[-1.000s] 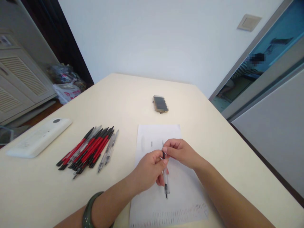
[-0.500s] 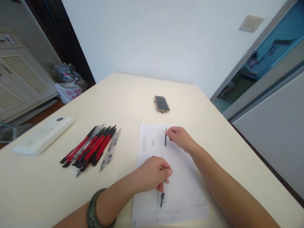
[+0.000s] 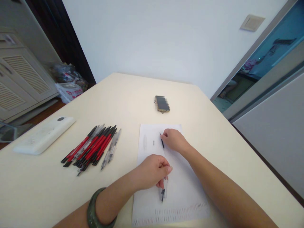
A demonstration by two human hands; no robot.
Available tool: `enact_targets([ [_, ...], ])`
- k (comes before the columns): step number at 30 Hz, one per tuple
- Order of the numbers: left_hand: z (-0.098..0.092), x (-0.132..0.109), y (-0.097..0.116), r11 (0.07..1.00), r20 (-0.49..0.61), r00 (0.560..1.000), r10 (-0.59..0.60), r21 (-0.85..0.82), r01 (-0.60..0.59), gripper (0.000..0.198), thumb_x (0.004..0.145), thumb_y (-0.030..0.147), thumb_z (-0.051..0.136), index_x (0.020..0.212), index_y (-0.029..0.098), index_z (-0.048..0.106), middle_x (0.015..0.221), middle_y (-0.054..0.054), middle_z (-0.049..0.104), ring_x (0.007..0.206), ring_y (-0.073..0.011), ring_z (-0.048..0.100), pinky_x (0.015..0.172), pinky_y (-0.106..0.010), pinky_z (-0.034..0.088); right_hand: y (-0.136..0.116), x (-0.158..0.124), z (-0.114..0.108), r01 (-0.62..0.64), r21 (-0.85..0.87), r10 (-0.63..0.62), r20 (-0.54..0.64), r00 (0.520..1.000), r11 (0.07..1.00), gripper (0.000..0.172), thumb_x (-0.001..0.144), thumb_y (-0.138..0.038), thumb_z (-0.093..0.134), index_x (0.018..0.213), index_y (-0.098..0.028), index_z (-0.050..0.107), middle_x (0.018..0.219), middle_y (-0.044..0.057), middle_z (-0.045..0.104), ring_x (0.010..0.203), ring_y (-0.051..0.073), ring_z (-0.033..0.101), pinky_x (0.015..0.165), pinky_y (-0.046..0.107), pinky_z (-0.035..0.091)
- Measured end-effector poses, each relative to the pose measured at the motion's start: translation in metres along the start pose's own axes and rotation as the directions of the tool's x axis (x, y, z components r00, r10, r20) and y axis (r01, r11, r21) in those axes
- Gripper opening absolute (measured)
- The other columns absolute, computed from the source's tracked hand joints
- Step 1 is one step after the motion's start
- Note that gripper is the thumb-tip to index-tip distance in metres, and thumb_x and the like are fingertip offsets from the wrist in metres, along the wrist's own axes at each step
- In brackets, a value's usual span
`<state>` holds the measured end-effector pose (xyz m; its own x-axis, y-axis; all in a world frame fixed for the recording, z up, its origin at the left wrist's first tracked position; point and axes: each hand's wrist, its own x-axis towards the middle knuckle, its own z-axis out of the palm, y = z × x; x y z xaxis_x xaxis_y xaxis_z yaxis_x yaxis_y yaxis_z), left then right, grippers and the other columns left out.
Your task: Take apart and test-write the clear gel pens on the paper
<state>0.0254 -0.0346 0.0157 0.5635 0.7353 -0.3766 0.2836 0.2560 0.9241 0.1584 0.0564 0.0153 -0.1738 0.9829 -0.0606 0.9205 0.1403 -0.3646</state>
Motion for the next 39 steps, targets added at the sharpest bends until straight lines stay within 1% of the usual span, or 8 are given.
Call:
enact_targets([
  [4,-0.002,-0.002,0.007,0.998,-0.112,0.994,0.018,-0.054,-0.025,0.022,0.074,0.035,0.045,0.068,0.014,0.049,0.057,0.001,0.052,0.042,-0.0072,0.05,0.042,-0.019,0.039,0.007,-0.025,-0.021,0.096,0.113,-0.101,0.039,0.994,0.989,0.029,0.078,-0.036,0.038,0.059,-0.016,0.047,0.057,0.0,0.049,0.052,0.009,0.04,0.047,0.022,0.027],
  [6,-0.003,-0.002,0.01,0.994,-0.185,0.982,0.034,-0.093,-0.052,0.023,0.074,0.037,0.047,0.068,0.015,0.048,0.05,0.003,0.049,0.042,-0.0078,0.049,0.043,-0.02,0.04,0.012,-0.041,-0.031,0.158,0.257,-0.204,0.162,0.965,0.953,0.03,0.078,-0.038,0.039,0.06,-0.016,0.046,0.054,-0.002,0.043,0.05,0.008,0.035,0.045,0.02,0.026],
  [10,-0.003,-0.001,0.012,0.976,-0.264,0.962,0.074,-0.179,-0.124,0.023,0.075,0.038,0.047,0.072,0.016,0.047,0.049,0.004,0.049,0.045,-0.0089,0.051,0.047,-0.022,0.042,0.017,-0.066,-0.041,0.125,0.54,-0.412,0.452,0.791,0.832,0.03,0.078,-0.042,0.042,0.068,-0.015,0.052,0.054,-0.004,0.037,0.048,0.006,0.03,0.044,0.019,0.026],
  [13,-0.002,-0.001,0.013,0.961,-0.269,0.958,0.1,-0.224,-0.163,0.023,0.076,0.038,0.047,0.073,0.015,0.046,0.051,0.003,0.05,0.046,-0.0092,0.051,0.048,-0.023,0.043,0.014,-0.073,-0.037,0.052,0.649,-0.462,0.48,0.746,0.759,0.03,0.076,-0.041,0.045,0.076,-0.013,0.056,0.059,-0.002,0.043,0.051,0.006,0.032,0.046,0.019,0.028],
  [22,0.0,-0.002,0.012,0.958,-0.298,0.947,0.118,-0.217,-0.188,0.036,0.075,0.04,0.048,0.101,0.015,0.044,0.067,0.002,0.051,0.049,-0.0086,0.051,0.05,-0.024,0.043,0.018,-0.069,-0.035,0.02,0.64,-0.34,0.382,0.859,0.768,0.023,0.073,-0.035,0.048,0.062,-0.015,0.05,0.051,-0.004,0.038,0.046,0.006,0.03,0.043,0.019,0.026],
  [28,0.004,-0.002,0.001,0.993,-0.132,0.987,0.094,0.083,-0.084,0.036,0.075,0.045,0.044,0.098,0.018,0.05,0.07,0.0,0.054,0.057,-0.011,0.051,0.052,-0.023,0.039,0.051,-0.049,-0.04,-0.028,0.512,-0.057,0.15,0.987,0.859,0.028,0.072,-0.04,0.046,0.061,-0.015,0.05,0.055,-0.002,0.044,0.049,0.008,0.035,0.047,0.021,0.03],
  [32,0.006,-0.005,0.0,0.959,-0.107,0.988,0.111,0.271,-0.078,0.034,0.075,0.046,0.043,0.097,0.021,0.053,0.069,0.0,0.055,0.06,-0.0119,0.049,0.052,-0.023,0.035,0.063,-0.038,-0.028,-0.073,0.347,0.055,0.062,0.997,0.935,0.031,0.072,-0.043,0.044,0.057,-0.016,0.049,0.053,-0.002,0.045,0.048,0.008,0.036,0.046,0.021,0.028],
  [39,0.005,-0.007,0.004,0.939,-0.103,0.988,0.114,0.335,-0.073,0.035,0.076,0.044,0.041,0.097,0.02,0.054,0.072,-0.001,0.057,0.062,-0.0131,0.049,0.054,-0.023,0.034,0.061,-0.028,-0.014,-0.148,0.109,0.142,0.056,0.988,0.983,0.031,0.069,-0.044,0.047,0.061,-0.016,0.057,0.059,0.003,0.056,0.051,0.011,0.045,0.047,0.023,0.027],
])
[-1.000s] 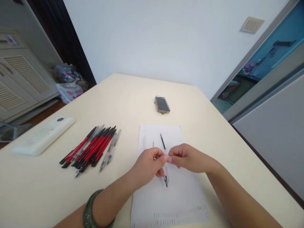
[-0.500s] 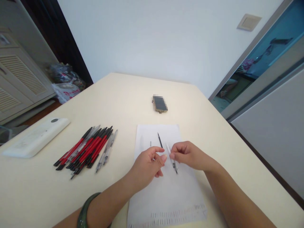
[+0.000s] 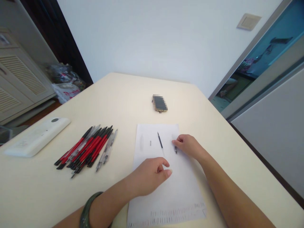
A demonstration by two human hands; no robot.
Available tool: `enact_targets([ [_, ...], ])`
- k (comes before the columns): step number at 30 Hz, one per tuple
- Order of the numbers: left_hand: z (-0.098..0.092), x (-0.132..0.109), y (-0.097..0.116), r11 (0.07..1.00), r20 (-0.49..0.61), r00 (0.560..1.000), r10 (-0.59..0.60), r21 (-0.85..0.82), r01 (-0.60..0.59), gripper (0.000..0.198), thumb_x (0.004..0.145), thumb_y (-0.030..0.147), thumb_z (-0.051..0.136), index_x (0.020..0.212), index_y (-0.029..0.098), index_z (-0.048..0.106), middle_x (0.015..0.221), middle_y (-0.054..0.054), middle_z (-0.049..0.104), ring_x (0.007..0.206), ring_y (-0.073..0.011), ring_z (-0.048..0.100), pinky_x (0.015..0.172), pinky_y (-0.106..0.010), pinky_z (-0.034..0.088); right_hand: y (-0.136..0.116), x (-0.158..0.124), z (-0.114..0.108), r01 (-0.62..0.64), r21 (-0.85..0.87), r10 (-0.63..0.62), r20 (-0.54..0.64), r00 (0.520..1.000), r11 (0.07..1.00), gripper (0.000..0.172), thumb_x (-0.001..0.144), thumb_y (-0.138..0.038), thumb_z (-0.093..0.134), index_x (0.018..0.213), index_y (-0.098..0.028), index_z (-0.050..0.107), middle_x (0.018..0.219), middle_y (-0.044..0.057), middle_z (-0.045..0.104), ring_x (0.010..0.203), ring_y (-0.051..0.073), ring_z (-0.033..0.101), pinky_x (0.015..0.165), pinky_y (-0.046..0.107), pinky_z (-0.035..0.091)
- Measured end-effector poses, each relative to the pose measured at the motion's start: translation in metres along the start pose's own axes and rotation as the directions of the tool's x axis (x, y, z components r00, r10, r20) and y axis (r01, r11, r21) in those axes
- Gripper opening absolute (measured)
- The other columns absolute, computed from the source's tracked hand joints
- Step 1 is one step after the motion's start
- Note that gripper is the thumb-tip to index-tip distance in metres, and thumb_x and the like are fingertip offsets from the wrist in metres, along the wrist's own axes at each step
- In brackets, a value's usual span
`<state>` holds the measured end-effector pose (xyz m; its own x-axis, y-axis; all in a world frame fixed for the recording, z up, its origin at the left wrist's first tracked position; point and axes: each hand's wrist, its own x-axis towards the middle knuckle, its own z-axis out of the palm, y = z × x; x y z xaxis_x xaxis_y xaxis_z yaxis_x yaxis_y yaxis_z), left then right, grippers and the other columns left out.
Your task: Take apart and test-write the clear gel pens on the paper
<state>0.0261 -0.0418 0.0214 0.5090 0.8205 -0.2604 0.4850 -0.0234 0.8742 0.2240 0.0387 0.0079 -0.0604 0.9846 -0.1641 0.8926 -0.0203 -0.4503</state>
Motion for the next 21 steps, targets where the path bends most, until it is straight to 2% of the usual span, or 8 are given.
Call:
enact_targets([
  [6,0.002,0.001,-0.002,1.0,-0.007,1.0,-0.007,-0.004,0.007,0.036,0.076,0.045,0.041,0.096,0.019,0.055,0.069,-0.001,0.056,0.06,-0.0128,0.049,0.052,-0.022,0.033,0.013,0.003,-0.007,-0.009,0.056,0.012,-0.059,0.998,0.998,0.039,0.073,-0.049,0.037,0.059,-0.016,0.052,0.056,0.002,0.054,0.05,0.012,0.045,0.047,0.023,0.028],
  [12,0.002,0.001,-0.001,1.0,-0.005,1.0,0.004,0.0,-0.004,0.035,0.076,0.044,0.041,0.096,0.019,0.055,0.069,-0.001,0.056,0.059,-0.0125,0.048,0.052,-0.022,0.033,0.029,0.007,-0.01,-0.044,0.012,0.045,-0.107,0.993,0.999,0.035,0.074,-0.043,0.036,0.054,-0.016,0.048,0.053,0.002,0.052,0.048,0.011,0.043,0.047,0.023,0.026],
  [21,0.001,0.002,-0.001,1.0,0.005,1.0,0.0,0.0,0.0,0.035,0.076,0.044,0.041,0.096,0.019,0.055,0.069,-0.001,0.056,0.06,-0.0124,0.048,0.052,-0.022,0.033,0.031,0.009,-0.008,-0.051,-0.004,0.05,-0.126,0.991,0.999,0.034,0.075,-0.041,0.037,0.058,-0.016,0.053,0.058,0.003,0.056,0.052,0.012,0.046,0.049,0.024,0.027],
])
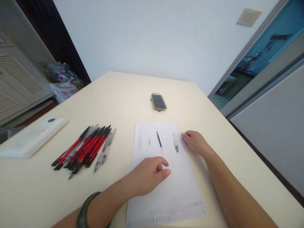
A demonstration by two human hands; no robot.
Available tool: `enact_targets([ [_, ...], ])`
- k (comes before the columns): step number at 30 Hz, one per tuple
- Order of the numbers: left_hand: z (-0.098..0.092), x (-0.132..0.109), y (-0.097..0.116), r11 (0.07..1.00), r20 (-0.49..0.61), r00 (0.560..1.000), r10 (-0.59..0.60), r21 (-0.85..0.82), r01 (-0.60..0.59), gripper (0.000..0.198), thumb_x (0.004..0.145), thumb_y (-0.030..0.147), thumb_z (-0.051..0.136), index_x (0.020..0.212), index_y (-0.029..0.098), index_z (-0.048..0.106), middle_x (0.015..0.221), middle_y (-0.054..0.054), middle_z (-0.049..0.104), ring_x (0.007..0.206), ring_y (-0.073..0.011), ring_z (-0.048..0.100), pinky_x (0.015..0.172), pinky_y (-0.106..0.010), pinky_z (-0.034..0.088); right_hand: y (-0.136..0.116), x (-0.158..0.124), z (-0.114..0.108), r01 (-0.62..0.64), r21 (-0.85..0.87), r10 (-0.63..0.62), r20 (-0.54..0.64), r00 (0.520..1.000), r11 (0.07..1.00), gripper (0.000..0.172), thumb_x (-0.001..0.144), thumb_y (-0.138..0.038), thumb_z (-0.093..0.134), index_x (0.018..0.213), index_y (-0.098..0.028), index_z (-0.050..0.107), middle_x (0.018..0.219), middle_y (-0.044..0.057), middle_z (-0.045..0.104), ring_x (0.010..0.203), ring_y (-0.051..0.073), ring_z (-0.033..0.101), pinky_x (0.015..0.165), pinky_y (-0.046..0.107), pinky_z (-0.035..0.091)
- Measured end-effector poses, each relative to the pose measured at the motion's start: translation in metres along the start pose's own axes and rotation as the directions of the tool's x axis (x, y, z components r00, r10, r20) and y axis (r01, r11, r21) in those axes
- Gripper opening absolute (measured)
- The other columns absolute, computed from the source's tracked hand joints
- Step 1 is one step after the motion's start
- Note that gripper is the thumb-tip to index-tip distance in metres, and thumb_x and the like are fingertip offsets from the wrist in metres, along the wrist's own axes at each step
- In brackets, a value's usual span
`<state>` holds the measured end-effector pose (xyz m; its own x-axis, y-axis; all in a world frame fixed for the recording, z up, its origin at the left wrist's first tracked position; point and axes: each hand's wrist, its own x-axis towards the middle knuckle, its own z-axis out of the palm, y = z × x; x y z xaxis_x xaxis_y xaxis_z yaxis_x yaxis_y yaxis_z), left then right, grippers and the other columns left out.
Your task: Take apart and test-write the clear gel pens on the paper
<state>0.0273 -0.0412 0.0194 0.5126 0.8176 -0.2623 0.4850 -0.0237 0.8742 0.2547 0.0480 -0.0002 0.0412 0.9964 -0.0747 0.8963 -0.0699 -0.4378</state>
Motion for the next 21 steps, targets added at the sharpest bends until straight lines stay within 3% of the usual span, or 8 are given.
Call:
enact_targets([
  [11,0.0,0.0,0.0,1.0,0.009,1.0,-0.016,0.002,0.016,0.034,0.076,0.045,0.041,0.096,0.021,0.055,0.071,0.0,0.056,0.062,-0.0128,0.049,0.054,-0.022,0.035,-0.007,-0.004,0.001,-0.035,-0.021,0.034,-0.032,0.999,0.999,0.034,0.075,-0.042,0.039,0.062,-0.016,0.057,0.06,0.004,0.058,0.054,0.013,0.047,0.051,0.024,0.027],
  [21,-0.001,0.0,-0.001,1.0,0.035,0.999,-0.021,-0.008,0.021,0.034,0.077,0.045,0.041,0.098,0.021,0.053,0.074,-0.001,0.057,0.065,-0.0137,0.051,0.056,-0.023,0.035,-0.022,-0.017,0.009,0.04,-0.017,-0.04,-0.024,0.999,0.999,0.034,0.075,-0.047,0.039,0.066,-0.019,0.056,0.06,0.002,0.058,0.053,0.012,0.046,0.049,0.023,0.025],
])
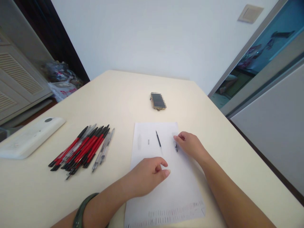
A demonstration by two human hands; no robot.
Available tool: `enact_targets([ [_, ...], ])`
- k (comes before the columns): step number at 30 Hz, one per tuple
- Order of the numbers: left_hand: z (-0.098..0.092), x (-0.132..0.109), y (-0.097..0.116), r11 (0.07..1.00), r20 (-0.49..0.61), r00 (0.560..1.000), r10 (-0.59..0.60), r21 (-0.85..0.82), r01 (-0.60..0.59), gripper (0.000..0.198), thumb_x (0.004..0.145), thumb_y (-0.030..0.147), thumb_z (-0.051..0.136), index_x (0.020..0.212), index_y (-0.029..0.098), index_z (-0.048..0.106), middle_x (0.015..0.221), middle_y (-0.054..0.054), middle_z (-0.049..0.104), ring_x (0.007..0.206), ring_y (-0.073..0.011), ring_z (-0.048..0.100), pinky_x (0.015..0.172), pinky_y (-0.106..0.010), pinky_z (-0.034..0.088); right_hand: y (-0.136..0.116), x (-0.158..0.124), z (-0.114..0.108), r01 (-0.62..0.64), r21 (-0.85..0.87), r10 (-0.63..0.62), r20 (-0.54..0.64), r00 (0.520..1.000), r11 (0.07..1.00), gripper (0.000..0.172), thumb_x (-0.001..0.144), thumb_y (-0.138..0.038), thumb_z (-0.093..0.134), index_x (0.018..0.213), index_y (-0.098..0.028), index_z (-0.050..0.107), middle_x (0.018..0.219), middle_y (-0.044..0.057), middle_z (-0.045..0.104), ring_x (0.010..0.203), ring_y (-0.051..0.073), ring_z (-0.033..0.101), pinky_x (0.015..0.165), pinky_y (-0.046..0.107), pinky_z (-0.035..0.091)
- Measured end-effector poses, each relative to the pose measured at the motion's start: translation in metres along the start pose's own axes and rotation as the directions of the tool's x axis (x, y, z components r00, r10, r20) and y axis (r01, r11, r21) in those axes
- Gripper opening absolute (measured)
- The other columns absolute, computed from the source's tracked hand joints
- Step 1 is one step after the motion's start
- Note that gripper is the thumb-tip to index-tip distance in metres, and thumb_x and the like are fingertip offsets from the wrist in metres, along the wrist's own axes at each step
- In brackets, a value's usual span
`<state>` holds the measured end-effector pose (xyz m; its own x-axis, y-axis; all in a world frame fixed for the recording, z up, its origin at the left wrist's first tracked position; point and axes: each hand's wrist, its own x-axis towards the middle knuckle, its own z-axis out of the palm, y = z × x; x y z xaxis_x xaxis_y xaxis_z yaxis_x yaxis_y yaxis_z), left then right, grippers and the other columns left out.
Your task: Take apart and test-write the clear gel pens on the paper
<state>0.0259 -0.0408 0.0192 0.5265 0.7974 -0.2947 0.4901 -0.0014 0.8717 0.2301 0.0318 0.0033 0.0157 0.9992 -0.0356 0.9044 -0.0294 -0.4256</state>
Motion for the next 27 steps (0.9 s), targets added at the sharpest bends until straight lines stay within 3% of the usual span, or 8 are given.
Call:
enact_targets([
  [7,0.001,0.001,0.0,1.0,-0.003,1.0,-0.01,0.01,0.01,0.035,0.077,0.046,0.04,0.097,0.022,0.053,0.07,0.001,0.054,0.06,-0.0119,0.047,0.052,-0.022,0.033,-0.001,0.001,0.001,-0.021,-0.025,0.02,-0.042,0.999,0.999,0.036,0.076,-0.05,0.038,0.068,-0.02,0.055,0.062,0.002,0.059,0.054,0.012,0.046,0.049,0.023,0.025],
  [13,0.001,0.006,-0.005,1.0,0.032,0.999,-0.005,0.008,0.005,0.034,0.078,0.047,0.038,0.097,0.022,0.051,0.066,0.003,0.051,0.058,-0.0115,0.046,0.052,-0.022,0.033,-0.009,-0.001,0.003,-0.029,-0.084,0.029,0.004,1.0,0.996,0.035,0.07,-0.052,0.045,0.072,-0.02,0.057,0.066,0.003,0.06,0.058,0.013,0.049,0.05,0.023,0.026],
  [19,0.001,0.005,-0.004,1.0,0.03,1.0,0.003,-0.006,-0.003,0.034,0.078,0.046,0.039,0.097,0.021,0.051,0.065,0.003,0.05,0.058,-0.0116,0.046,0.053,-0.023,0.034,-0.01,0.0,0.002,-0.028,-0.08,0.025,-0.036,0.999,0.996,0.021,0.07,-0.038,0.048,0.07,-0.019,0.057,0.067,0.004,0.059,0.059,0.013,0.049,0.051,0.024,0.029],
  [21,0.002,0.005,-0.004,0.999,0.008,1.0,0.01,-0.037,-0.01,0.034,0.078,0.045,0.039,0.099,0.021,0.05,0.065,0.003,0.05,0.059,-0.0115,0.047,0.054,-0.023,0.034,-0.011,-0.003,-0.002,0.003,0.048,-0.001,-0.036,0.999,0.999,0.019,0.071,-0.034,0.047,0.069,-0.018,0.055,0.064,0.003,0.057,0.057,0.012,0.048,0.052,0.023,0.031],
  [23,0.002,0.005,-0.003,0.996,-0.058,0.998,0.015,-0.087,-0.02,0.035,0.078,0.045,0.04,0.103,0.022,0.048,0.07,0.002,0.051,0.061,-0.0115,0.047,0.056,-0.024,0.036,-0.016,-0.008,-0.007,0.051,0.279,-0.064,0.035,0.997,0.959,0.018,0.072,-0.033,0.046,0.069,-0.017,0.053,0.06,0.001,0.054,0.054,0.011,0.047,0.05,0.022,0.032],
  [25,0.002,0.005,-0.002,0.987,-0.144,0.989,0.012,-0.156,-0.035,0.038,0.077,0.044,0.042,0.109,0.023,0.043,0.08,0.0,0.053,0.065,-0.0118,0.049,0.058,-0.024,0.038,-0.025,-0.017,-0.012,0.07,0.527,-0.177,0.154,0.972,0.847,0.015,0.073,-0.03,0.047,0.069,-0.016,0.051,0.058,-0.001,0.051,0.052,0.009,0.046,0.049,0.02,0.033],
  [27,0.001,0.006,-0.001,0.972,-0.207,0.978,0.012,-0.226,-0.059,0.043,0.076,0.043,0.045,0.114,0.023,0.039,0.09,-0.002,0.053,0.069,-0.0121,0.05,0.06,-0.025,0.039,-0.036,-0.027,-0.015,0.037,0.694,-0.301,0.263,0.917,0.719,0.01,0.072,-0.026,0.05,0.071,-0.016,0.05,0.059,-0.002,0.051,0.053,0.008,0.045,0.049,0.02,0.033],
])
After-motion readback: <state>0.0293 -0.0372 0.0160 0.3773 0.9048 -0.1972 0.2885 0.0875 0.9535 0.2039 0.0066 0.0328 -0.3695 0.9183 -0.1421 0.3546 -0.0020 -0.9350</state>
